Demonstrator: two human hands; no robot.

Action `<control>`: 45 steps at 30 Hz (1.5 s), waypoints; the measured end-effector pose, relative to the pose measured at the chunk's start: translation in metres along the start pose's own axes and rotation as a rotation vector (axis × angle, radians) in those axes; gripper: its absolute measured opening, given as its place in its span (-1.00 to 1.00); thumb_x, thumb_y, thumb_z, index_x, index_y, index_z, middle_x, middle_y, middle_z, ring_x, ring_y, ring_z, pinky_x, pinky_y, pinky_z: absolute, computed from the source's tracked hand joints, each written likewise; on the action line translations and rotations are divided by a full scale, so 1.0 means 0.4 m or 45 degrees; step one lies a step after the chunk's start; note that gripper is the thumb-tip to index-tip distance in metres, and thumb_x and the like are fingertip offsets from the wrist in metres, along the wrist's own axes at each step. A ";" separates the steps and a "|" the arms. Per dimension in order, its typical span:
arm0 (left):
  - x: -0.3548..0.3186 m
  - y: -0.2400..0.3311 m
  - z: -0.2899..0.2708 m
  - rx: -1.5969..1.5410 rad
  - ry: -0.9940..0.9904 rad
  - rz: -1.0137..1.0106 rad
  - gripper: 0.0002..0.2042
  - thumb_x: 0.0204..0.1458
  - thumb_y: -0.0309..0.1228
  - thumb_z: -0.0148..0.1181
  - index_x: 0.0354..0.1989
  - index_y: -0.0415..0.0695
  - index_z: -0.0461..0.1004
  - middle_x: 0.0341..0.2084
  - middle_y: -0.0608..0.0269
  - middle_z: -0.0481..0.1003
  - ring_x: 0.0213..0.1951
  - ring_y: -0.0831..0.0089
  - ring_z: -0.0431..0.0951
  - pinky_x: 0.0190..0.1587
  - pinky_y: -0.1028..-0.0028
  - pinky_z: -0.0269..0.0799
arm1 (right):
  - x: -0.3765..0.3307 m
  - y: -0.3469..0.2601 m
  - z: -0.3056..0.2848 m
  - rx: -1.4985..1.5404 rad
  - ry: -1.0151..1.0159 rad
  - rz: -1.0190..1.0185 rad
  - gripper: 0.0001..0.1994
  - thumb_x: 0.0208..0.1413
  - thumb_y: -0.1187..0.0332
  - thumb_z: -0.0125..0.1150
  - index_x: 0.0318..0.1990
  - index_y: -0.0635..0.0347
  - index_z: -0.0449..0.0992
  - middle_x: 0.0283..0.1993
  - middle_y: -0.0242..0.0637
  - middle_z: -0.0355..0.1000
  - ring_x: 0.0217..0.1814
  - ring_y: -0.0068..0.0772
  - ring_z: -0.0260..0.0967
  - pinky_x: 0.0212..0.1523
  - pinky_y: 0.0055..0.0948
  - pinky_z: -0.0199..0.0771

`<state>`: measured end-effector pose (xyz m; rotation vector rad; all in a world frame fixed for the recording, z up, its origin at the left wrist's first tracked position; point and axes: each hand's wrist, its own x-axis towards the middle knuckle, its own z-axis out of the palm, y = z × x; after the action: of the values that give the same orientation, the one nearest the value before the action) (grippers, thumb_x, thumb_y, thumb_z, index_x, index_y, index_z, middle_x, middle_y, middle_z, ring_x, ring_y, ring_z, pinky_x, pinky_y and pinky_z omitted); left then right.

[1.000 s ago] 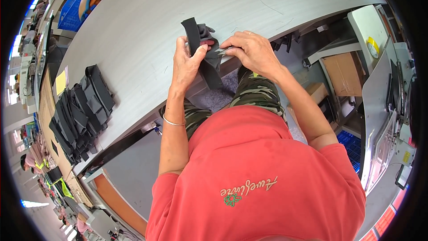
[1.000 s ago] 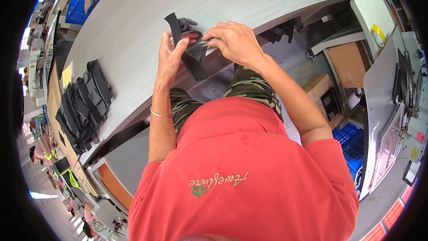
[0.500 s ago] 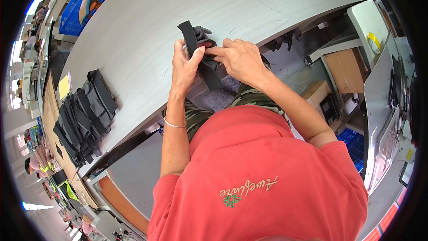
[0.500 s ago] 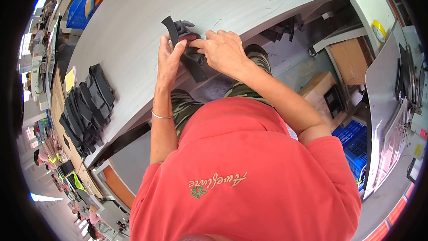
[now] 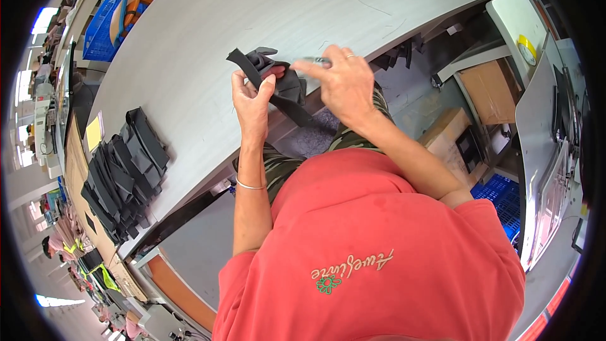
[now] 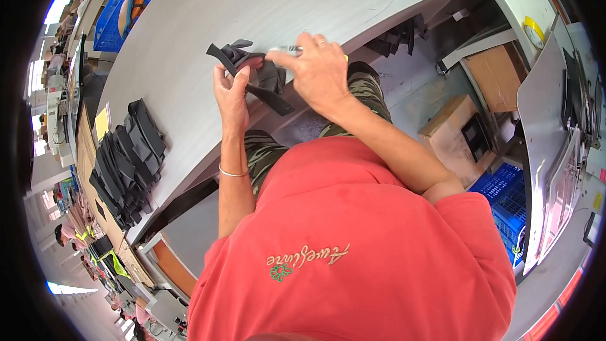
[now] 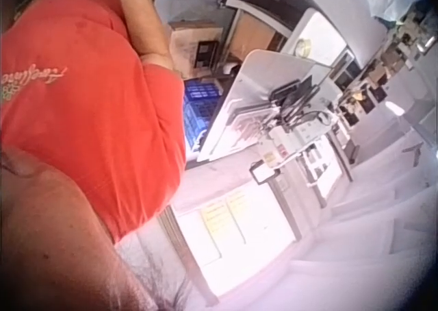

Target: Trimming loose threads from manufactured fabric straps using a small thread clipper.

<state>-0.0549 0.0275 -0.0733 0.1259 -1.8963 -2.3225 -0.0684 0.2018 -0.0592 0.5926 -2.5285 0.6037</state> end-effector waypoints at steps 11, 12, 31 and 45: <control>-0.014 0.012 0.002 -0.025 -0.047 -0.007 -0.68 0.08 -0.49 0.17 -0.08 -0.24 0.18 -0.13 -0.06 0.48 -0.04 0.33 0.49 0.06 0.38 0.36 | 0.005 0.034 -0.065 0.388 -0.180 0.076 -0.75 0.02 0.34 0.21 -0.11 -0.14 0.59 -0.48 -0.31 0.36 -0.40 -0.26 0.39 -0.38 -0.30 0.41; -0.016 0.010 0.003 -0.038 -0.055 -0.003 -0.68 0.09 -0.48 0.17 -0.07 -0.24 0.18 -0.12 -0.05 0.47 -0.04 0.35 0.49 0.05 0.39 0.36 | 0.001 0.029 -0.058 0.361 -0.203 -0.021 -0.75 0.02 0.32 0.22 -0.11 -0.10 0.59 -0.47 -0.30 0.39 -0.39 -0.23 0.40 -0.36 -0.28 0.40; -0.036 0.008 0.005 -0.007 -0.016 0.039 -0.68 0.11 -0.45 0.17 -0.09 -0.23 0.16 -0.18 0.10 0.43 -0.13 0.51 0.45 -0.07 0.49 0.40 | 0.048 -0.025 0.025 0.234 -0.568 0.054 -0.73 -0.20 0.54 0.14 -0.30 0.02 0.62 -0.57 -0.22 0.47 -0.42 -0.18 0.43 -0.33 -0.25 0.18; -0.032 -0.007 0.009 0.082 -0.023 0.030 -0.70 0.12 -0.44 0.15 -0.10 -0.26 0.17 -0.12 0.02 0.46 -0.15 0.53 0.46 -0.10 0.53 0.40 | 0.000 0.042 -0.019 0.387 -0.277 0.490 -0.86 -0.06 0.50 0.12 -0.30 0.06 0.45 -0.49 -0.21 0.48 -0.32 -0.12 0.47 -0.35 -0.17 0.32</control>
<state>-0.0428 0.0335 -0.0754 0.0889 -1.9708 -2.2562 -0.0741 0.2192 -0.0584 0.2800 -2.8015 1.1309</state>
